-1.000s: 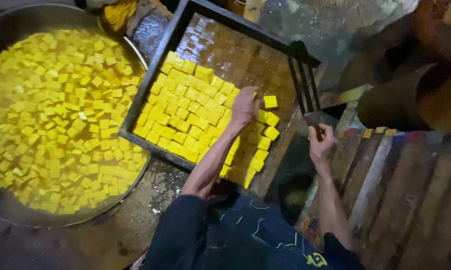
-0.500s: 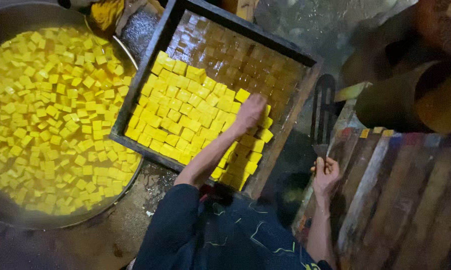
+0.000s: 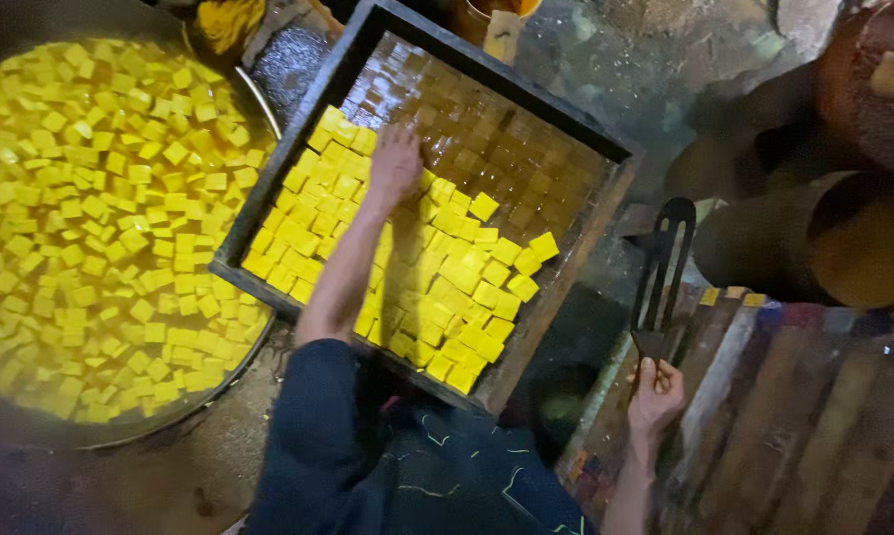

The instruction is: The person uses a slotted metal spatula to scoop yellow cubed food from a large steaming wok and transfers it into a rectangular metal tray. The person repeatedly scoops and arranges the cubes in the tray.

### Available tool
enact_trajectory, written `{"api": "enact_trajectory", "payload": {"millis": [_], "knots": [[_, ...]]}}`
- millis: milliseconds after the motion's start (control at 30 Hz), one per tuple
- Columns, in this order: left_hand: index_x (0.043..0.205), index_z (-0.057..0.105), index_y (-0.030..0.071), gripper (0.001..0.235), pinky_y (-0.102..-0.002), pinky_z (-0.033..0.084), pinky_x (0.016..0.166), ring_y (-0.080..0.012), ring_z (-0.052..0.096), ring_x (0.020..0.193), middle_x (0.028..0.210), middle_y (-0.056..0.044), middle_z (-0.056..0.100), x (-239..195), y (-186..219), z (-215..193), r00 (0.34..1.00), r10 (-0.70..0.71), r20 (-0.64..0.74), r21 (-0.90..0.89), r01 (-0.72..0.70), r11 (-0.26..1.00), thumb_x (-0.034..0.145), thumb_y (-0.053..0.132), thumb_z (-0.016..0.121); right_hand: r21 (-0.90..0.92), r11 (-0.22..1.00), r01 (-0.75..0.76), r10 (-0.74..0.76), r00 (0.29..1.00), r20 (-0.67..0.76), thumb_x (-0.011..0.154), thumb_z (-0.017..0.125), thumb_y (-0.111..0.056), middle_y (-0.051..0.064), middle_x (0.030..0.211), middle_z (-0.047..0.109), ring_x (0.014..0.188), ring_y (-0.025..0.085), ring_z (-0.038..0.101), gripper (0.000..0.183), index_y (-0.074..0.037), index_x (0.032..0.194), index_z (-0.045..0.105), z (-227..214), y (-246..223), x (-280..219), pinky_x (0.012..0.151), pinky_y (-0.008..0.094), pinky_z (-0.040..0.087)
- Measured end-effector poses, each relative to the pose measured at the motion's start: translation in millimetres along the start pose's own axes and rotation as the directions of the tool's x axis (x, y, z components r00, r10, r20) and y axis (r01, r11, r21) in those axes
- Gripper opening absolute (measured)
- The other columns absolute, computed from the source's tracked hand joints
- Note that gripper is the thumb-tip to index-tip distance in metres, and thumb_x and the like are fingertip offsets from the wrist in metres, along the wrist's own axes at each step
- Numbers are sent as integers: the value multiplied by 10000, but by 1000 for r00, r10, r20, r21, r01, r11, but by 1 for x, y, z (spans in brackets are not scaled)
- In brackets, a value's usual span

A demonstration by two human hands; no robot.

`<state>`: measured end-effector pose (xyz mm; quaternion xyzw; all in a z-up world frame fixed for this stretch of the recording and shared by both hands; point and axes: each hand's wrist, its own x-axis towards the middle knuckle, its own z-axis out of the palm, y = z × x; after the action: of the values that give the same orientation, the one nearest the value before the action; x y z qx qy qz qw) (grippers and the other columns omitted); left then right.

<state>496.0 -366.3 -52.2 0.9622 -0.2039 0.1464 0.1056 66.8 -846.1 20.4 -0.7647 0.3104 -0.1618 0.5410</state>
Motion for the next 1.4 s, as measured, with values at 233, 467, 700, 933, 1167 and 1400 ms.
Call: {"api": "enact_trajectory", "payload": {"millis": [233, 467, 700, 933, 1167, 1400], "knots": [[1144, 708, 135, 343, -584, 378, 1058, -355, 558, 1230, 1197, -112, 661, 5, -25, -10, 924, 29, 382, -65, -5, 998, 811, 154, 632, -21, 1000, 7, -6, 1000, 20, 1057, 668, -123, 73, 959, 681, 777, 128, 655, 250, 65, 1204, 594, 11, -52, -4, 697, 269, 520], [1234, 659, 52, 277, -459, 509, 1068, -344, 599, 1265, 1274, -143, 654, -4, -3, -10, 901, 172, 398, -231, -82, 969, 982, 119, 565, -710, 521, 474, -364, 875, 318, 958, 774, -247, 159, 1025, 726, 887, 353, 710, 267, -62, 1132, 692, 44, -164, 5, 734, 427, 556], [1347, 613, 73, 535, -539, 372, 1139, -402, 488, 1372, 1480, -207, 523, -110, 29, -83, 993, 45, 107, -274, -14, 961, 813, 45, 601, -625, 293, 723, -352, 689, 633, 975, 712, -325, 103, 1006, 696, 883, 317, 702, 226, -123, 1071, 677, 96, -204, 42, 729, 431, 551], [1238, 648, 12, 415, -521, 464, 1061, -429, 586, 1204, 1287, -237, 636, -330, -57, -206, 781, -597, -182, -293, 536, 792, 828, 30, 590, -640, 315, 700, -442, 706, 554, 994, 703, -338, 98, 1034, 714, 885, 317, 697, 226, -130, 1083, 698, 130, -216, 18, 737, 422, 558], [1133, 655, -3, 222, -544, 441, 1064, -407, 558, 1235, 1257, -212, 632, -562, -97, -224, 462, -850, -254, -21, 876, 483, 971, 138, 599, 152, 970, 191, -243, 725, 644, 1068, 672, -294, 34, 986, 669, 797, 138, 653, 286, -65, 1223, 603, 317, -197, -92, 688, 296, 565], [1248, 647, -41, 466, -573, 288, 1168, -438, 434, 1383, 1428, -284, 536, -576, -91, -200, 329, -929, -170, -11, 942, 336, 975, 332, 589, -180, 947, 265, 103, 282, 954, 943, 686, -486, 51, 698, 672, 610, 144, 597, 492, 4, 920, 728, 588, -159, -293, 542, 321, 470]]}}
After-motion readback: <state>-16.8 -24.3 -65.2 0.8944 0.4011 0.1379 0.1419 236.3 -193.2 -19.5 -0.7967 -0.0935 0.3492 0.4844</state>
